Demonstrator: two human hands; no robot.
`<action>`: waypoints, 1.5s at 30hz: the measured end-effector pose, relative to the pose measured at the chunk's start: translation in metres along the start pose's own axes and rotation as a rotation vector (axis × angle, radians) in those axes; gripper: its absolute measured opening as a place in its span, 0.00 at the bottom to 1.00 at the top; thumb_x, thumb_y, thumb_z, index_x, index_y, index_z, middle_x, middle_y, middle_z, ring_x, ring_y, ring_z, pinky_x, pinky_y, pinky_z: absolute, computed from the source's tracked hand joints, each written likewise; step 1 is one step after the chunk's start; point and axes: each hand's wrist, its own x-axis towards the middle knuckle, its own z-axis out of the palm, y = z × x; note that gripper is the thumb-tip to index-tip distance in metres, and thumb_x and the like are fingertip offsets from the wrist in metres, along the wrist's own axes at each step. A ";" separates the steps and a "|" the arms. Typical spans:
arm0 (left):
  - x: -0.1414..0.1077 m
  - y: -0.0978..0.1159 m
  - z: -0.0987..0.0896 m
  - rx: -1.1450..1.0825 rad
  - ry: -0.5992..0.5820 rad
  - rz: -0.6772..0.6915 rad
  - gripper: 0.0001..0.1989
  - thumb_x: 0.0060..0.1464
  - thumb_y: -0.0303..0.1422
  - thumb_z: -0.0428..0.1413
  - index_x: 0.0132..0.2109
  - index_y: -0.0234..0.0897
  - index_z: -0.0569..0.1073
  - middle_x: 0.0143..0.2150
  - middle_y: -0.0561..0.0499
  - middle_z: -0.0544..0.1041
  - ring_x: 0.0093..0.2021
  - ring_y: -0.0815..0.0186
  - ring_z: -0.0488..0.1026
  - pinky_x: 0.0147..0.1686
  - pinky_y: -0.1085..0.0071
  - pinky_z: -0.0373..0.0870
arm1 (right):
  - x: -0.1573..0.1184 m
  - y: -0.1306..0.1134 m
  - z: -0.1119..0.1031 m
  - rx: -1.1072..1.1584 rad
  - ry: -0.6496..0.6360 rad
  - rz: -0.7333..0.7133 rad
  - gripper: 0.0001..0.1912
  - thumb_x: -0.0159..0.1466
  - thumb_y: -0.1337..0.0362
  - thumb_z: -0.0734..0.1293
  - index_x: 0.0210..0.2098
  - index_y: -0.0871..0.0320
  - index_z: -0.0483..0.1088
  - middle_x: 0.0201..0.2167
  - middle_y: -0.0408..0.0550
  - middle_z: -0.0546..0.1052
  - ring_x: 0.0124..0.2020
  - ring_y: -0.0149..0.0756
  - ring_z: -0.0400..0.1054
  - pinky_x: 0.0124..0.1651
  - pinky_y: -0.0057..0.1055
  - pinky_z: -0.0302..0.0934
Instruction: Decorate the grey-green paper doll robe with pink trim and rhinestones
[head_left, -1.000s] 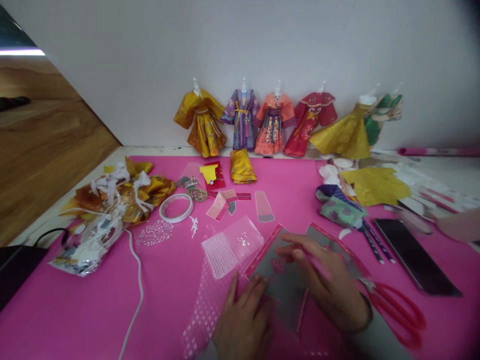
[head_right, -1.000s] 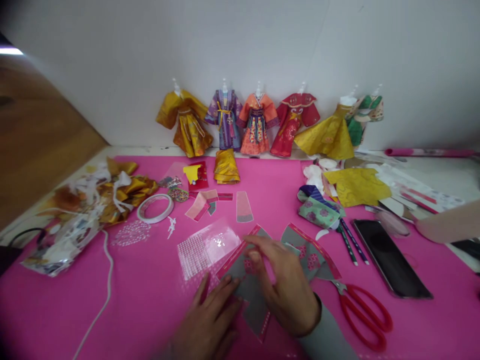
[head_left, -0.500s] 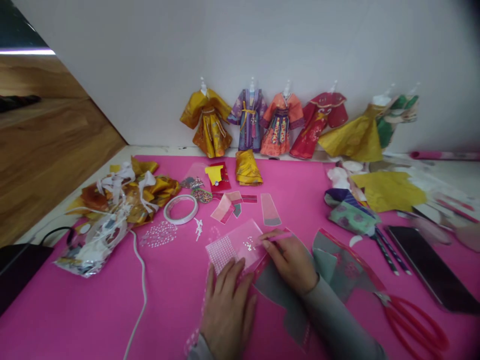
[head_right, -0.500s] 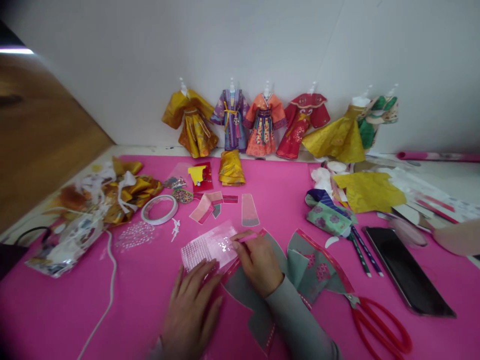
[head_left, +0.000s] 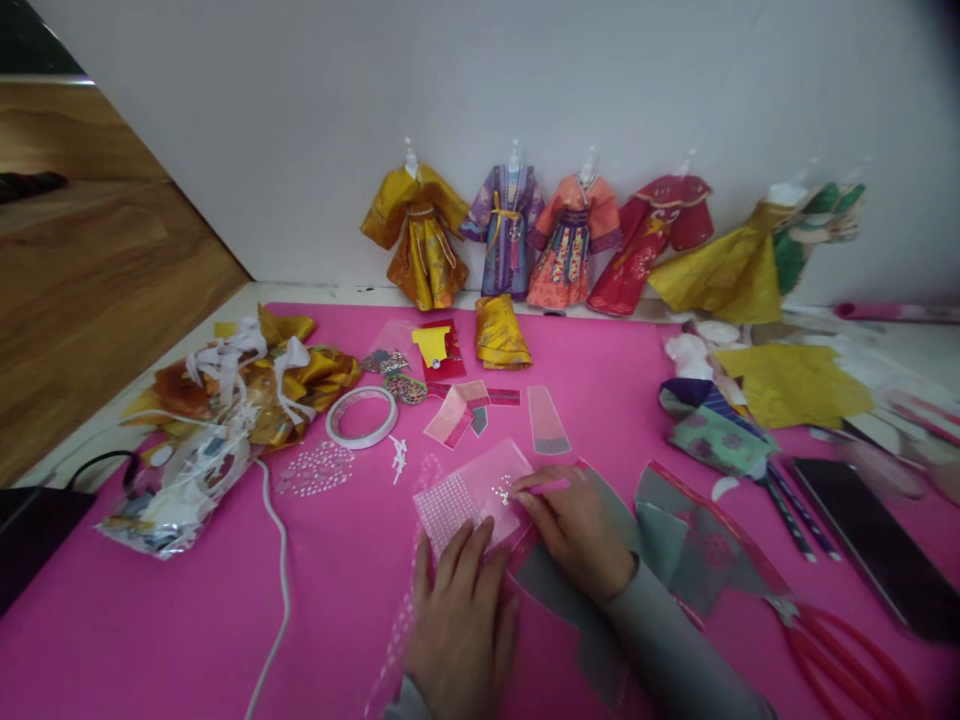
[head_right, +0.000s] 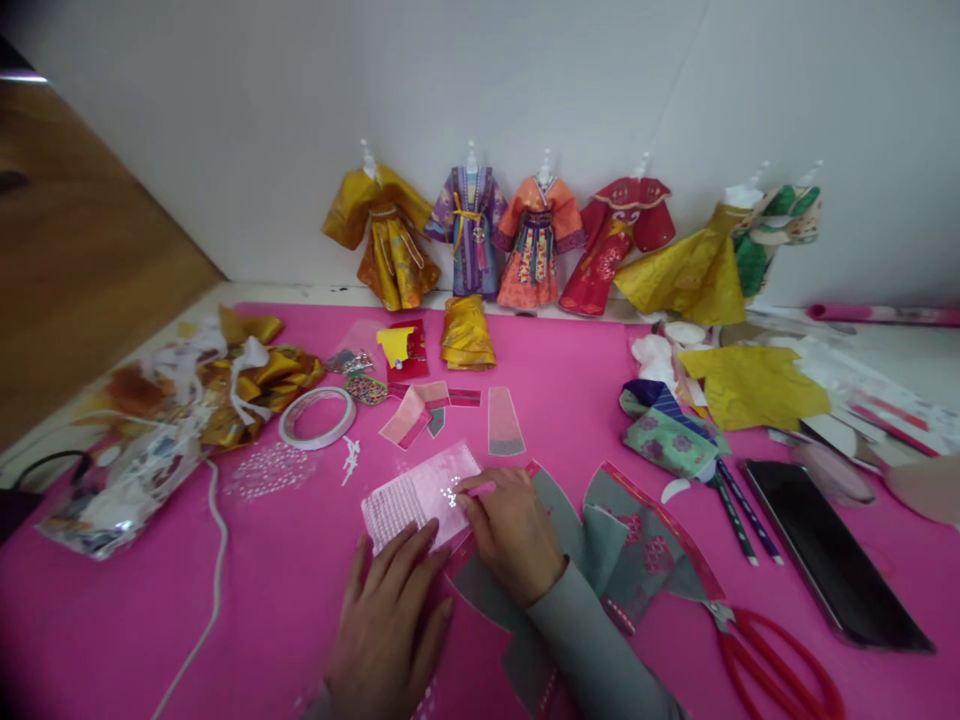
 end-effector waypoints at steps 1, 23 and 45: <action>0.000 0.000 0.000 -0.010 -0.002 -0.006 0.18 0.55 0.28 0.51 0.54 0.38 0.67 0.60 0.45 0.67 0.59 0.53 0.60 0.60 0.43 0.41 | 0.000 0.000 0.000 -0.002 0.004 -0.003 0.08 0.67 0.67 0.60 0.40 0.56 0.71 0.36 0.45 0.77 0.39 0.39 0.69 0.44 0.38 0.57; 0.001 0.003 -0.002 -0.059 -0.029 -0.029 0.18 0.53 0.27 0.52 0.52 0.39 0.67 0.60 0.44 0.66 0.59 0.51 0.59 0.58 0.39 0.48 | 0.001 0.003 0.002 -0.049 -0.027 0.004 0.09 0.67 0.65 0.59 0.40 0.56 0.71 0.37 0.45 0.78 0.40 0.37 0.69 0.46 0.37 0.57; 0.002 0.002 -0.005 -0.135 -0.005 0.043 0.15 0.57 0.27 0.49 0.51 0.38 0.68 0.56 0.43 0.69 0.59 0.52 0.61 0.57 0.38 0.53 | 0.001 -0.001 -0.009 0.004 -0.037 0.022 0.09 0.67 0.65 0.60 0.39 0.57 0.72 0.37 0.48 0.78 0.39 0.37 0.69 0.45 0.37 0.58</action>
